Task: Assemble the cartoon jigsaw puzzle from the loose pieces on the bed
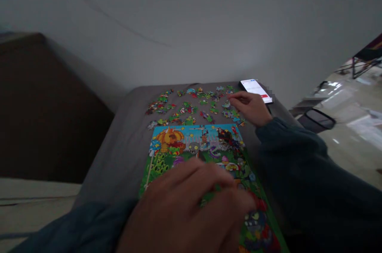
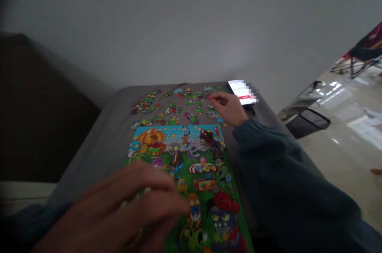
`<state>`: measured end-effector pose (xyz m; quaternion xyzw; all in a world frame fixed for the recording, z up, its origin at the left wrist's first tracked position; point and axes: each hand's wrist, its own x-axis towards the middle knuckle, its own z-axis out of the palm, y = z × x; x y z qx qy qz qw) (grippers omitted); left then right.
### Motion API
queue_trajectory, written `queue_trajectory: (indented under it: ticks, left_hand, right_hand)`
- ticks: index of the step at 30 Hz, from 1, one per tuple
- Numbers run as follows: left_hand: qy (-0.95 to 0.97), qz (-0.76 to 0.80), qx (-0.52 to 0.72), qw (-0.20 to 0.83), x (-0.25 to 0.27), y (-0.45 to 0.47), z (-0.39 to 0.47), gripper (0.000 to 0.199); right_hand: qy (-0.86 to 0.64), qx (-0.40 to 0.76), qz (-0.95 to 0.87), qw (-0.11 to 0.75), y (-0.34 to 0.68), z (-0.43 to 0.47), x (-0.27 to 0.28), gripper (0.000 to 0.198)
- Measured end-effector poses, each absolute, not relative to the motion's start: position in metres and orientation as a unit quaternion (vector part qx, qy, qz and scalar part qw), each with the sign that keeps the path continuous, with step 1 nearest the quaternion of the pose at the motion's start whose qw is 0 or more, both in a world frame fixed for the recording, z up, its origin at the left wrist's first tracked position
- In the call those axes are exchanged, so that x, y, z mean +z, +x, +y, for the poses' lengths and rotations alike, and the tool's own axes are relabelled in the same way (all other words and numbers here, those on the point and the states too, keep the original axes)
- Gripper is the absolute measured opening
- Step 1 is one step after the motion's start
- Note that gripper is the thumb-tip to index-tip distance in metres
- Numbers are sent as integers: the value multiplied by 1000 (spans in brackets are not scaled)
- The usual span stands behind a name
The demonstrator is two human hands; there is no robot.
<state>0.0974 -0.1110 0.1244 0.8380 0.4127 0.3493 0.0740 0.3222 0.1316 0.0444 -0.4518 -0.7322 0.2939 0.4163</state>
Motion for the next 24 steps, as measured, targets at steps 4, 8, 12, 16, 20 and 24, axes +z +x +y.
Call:
queue_trajectory:
  ticks: [4,8,12,16,20,24]
  left_hand:
    - [813,540,216,-3,147,74,-5,21]
    - [757,631,171,8,104,0,67,39]
    - [757,639,131,47,35,-27,73,43]
    - [761,634,122,65,6,-29,67,45]
    - [742,656,126,62,7,-40,72,42]
    - [703,698,130,50,18,-56,67,39]
  right_hand:
    - [-475,310,-714,411,332,137,3,18]
    - [-456,315,-738,385,337,129,-8,23]
    - [-443,310,-758,364,332,122,-9,27]
    - [-433,287,-785,339,330,118,-9,31]
    - [-437,287,-786,330,331,117,-9,32]
    - [-430,281,-793,328,334,115,-7,31]
